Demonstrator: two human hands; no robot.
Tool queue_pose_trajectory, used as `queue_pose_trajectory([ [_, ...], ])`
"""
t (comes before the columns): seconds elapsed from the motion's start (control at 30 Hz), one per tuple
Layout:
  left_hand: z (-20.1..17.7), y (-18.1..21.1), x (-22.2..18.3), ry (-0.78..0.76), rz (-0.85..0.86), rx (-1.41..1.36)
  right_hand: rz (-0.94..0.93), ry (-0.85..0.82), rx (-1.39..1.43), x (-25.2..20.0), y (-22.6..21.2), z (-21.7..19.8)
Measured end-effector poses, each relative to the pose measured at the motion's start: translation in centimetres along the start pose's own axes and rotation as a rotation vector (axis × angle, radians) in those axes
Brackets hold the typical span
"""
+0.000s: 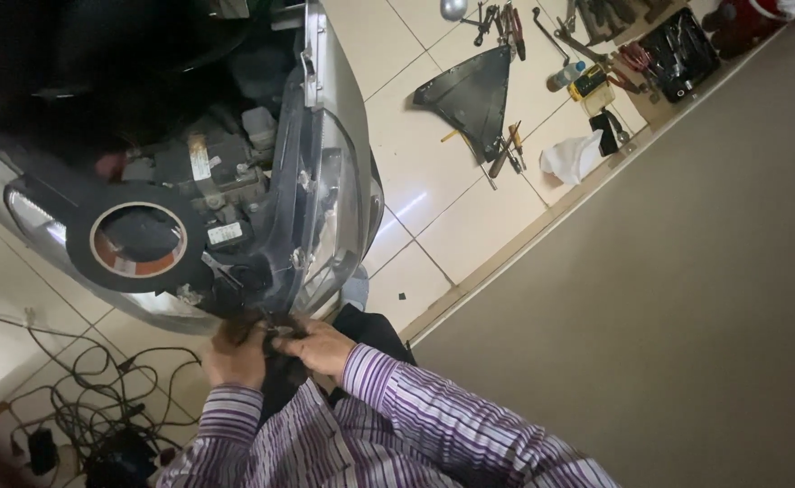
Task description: Applying green adhesive tape to the edges of a motorcycle panel and cutting it to fit using scissors.
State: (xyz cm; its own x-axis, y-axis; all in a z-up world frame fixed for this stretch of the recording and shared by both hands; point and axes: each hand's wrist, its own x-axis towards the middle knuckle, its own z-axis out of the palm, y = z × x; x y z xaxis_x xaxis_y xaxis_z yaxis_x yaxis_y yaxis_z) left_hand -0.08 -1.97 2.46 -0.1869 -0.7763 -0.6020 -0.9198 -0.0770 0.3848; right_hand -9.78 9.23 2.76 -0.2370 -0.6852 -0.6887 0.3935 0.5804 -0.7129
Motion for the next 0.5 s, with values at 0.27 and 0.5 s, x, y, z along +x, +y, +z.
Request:
queue_pose_trajectory([
  [0.27, 1.7, -1.0, 0.5, -0.030, -0.039, 0.063, -0.379, -0.022, -0.003, 3.7, 6.2, 0.2],
  [0.5, 0.7, -0.8, 0.0, -0.032, -0.087, 0.108, -0.258, -0.108, 0.687, 8.9, 17.1, 1.4],
])
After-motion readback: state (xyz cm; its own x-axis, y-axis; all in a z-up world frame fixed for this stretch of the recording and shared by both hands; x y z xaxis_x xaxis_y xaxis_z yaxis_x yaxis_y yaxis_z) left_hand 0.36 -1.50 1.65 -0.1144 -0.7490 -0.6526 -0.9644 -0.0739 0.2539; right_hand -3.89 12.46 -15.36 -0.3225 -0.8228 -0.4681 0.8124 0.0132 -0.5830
